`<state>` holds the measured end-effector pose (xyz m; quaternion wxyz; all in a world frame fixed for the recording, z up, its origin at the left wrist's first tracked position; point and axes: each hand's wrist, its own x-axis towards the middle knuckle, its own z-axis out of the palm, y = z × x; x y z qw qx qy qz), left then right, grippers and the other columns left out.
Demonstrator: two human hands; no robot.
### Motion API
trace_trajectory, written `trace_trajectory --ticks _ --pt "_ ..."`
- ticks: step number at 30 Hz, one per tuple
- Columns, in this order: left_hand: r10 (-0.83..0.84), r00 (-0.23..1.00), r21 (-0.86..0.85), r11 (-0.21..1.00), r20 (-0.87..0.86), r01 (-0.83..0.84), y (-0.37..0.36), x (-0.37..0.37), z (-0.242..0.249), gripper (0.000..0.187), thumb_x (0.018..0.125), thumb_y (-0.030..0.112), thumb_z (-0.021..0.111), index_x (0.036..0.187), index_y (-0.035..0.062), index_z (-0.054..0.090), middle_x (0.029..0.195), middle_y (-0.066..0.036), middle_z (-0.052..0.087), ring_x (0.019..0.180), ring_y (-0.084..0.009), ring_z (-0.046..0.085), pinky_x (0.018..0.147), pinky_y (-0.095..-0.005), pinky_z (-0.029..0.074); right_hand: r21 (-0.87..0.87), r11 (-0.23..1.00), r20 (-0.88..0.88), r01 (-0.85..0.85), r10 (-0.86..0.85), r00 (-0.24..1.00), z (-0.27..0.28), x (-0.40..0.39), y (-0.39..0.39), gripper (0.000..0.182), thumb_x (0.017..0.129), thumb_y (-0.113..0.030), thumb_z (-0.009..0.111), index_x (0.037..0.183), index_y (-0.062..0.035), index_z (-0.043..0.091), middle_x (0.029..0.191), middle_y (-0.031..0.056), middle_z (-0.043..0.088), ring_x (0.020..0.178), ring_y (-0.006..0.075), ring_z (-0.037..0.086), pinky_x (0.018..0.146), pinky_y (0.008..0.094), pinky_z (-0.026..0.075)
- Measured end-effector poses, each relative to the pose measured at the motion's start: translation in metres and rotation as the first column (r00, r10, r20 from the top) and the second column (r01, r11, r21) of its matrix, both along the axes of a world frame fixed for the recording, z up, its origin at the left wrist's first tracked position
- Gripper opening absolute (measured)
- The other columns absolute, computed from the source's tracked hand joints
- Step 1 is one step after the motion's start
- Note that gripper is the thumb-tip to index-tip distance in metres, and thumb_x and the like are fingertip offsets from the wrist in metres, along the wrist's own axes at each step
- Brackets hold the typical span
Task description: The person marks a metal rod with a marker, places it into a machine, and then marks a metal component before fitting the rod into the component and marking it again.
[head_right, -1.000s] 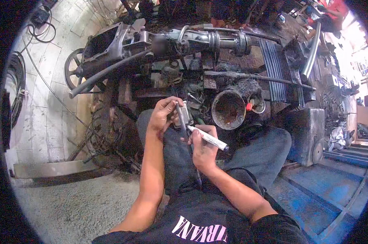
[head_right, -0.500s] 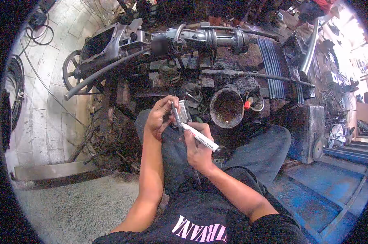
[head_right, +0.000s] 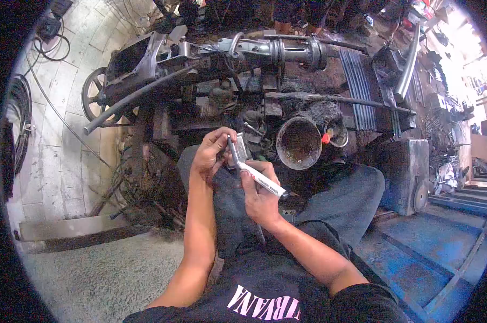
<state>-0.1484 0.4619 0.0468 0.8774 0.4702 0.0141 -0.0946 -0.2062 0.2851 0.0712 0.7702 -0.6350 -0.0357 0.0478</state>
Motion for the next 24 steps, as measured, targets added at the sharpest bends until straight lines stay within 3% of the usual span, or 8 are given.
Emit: trace_trajectory --ticks 2,4,7,17,19,20,22,24 --pt "0.015 0.999 0.032 0.999 -0.031 -0.014 0.000 0.000 -0.001 0.026 0.103 0.028 0.062 0.101 0.0030 0.067 0.083 0.002 0.058 0.065 -0.0037 0.048 0.057 -0.0185 0.038 -0.054 0.998 0.017 -0.021 0.022 1.000 -0.001 0.000 -0.002 0.024 0.103 -0.015 0.062 0.116 0.0036 0.056 0.097 0.0090 0.064 0.079 0.0101 0.062 0.068 0.0274 0.059" --pt "0.007 0.999 -0.004 1.000 0.035 -0.007 0.001 0.002 -0.005 0.025 0.103 0.027 0.063 0.101 0.0025 0.068 0.085 0.000 0.061 0.064 -0.0040 0.048 0.056 -0.0190 0.038 -0.136 0.989 0.069 -0.053 0.063 0.996 -0.003 0.000 -0.002 0.022 0.105 -0.010 0.055 0.122 0.0018 0.049 0.097 0.0089 0.062 0.075 0.0089 0.057 0.072 0.0313 0.061" --pt "0.021 0.999 0.005 1.000 0.048 -0.021 0.001 0.002 -0.007 0.024 0.102 0.025 0.063 0.101 0.0021 0.069 0.085 0.000 0.062 0.065 -0.0041 0.049 0.056 -0.0195 0.038 -0.011 1.000 0.004 -0.013 0.013 1.000 0.000 -0.002 -0.002 0.021 0.105 -0.010 0.054 0.122 0.0017 0.049 0.097 0.0089 0.061 0.077 0.0089 0.057 0.072 0.0313 0.062" --pt "0.068 0.997 0.092 0.993 0.030 -0.070 0.001 0.002 -0.010 0.023 0.101 0.024 0.066 0.099 0.0018 0.071 0.086 0.000 0.065 0.065 -0.0034 0.050 0.055 -0.0192 0.037 -0.047 0.999 -0.040 -0.025 0.023 0.999 -0.003 0.001 -0.002 0.023 0.105 -0.012 0.056 0.122 0.0014 0.048 0.098 0.0095 0.061 0.080 0.0093 0.057 0.072 0.0313 0.062" --pt "0.061 0.997 0.094 0.993 0.039 -0.064 0.001 0.003 -0.012 0.022 0.101 0.024 0.066 0.098 0.0031 0.071 0.086 0.001 0.065 0.065 -0.0029 0.050 0.055 -0.0189 0.036 -0.302 0.950 0.140 -0.080 0.127 0.982 -0.011 0.004 -0.006 0.023 0.106 -0.012 0.055 0.122 0.0013 0.048 0.098 0.0095 0.061 0.080 0.0096 0.057 0.072 0.0313 0.062" --pt "0.060 0.997 0.094 0.994 0.039 -0.063 0.001 0.002 -0.012 0.022 0.101 0.024 0.066 0.098 0.0031 0.071 0.086 0.001 0.065 0.065 -0.0029 0.050 0.055 -0.0189 0.036 -0.302 0.950 0.139 -0.079 0.126 0.982 -0.012 0.002 -0.007 0.023 0.106 -0.012 0.055 0.122 0.0013 0.048 0.098 0.0095 0.061 0.080 0.0096 0.057 0.072 0.0313 0.062" --pt "0.069 0.997 0.117 0.991 0.019 -0.070 0.002 0.001 -0.009 0.022 0.100 0.027 0.068 0.097 0.0045 0.071 0.086 0.002 0.065 0.065 -0.0023 0.049 0.055 -0.0185 0.035 -0.069 0.995 0.014 -0.077 0.078 0.997 0.000 0.001 -0.002 0.022 0.106 -0.012 0.054 0.123 0.0015 0.048 0.098 0.0094 0.060 0.080 0.0097 0.056 0.072 0.0327 0.063" --pt "0.085 0.996 0.131 0.988 0.018 -0.087 0.001 0.002 -0.008 0.023 0.099 0.028 0.069 0.096 0.0051 0.070 0.086 0.002 0.066 0.065 -0.0021 0.048 0.056 -0.0185 0.034 -0.034 0.998 0.018 -0.055 0.055 0.998 0.003 0.000 -0.001 0.021 0.106 -0.011 0.053 0.123 0.0016 0.048 0.097 0.0095 0.060 0.079 0.0097 0.056 0.072 0.0336 0.063"
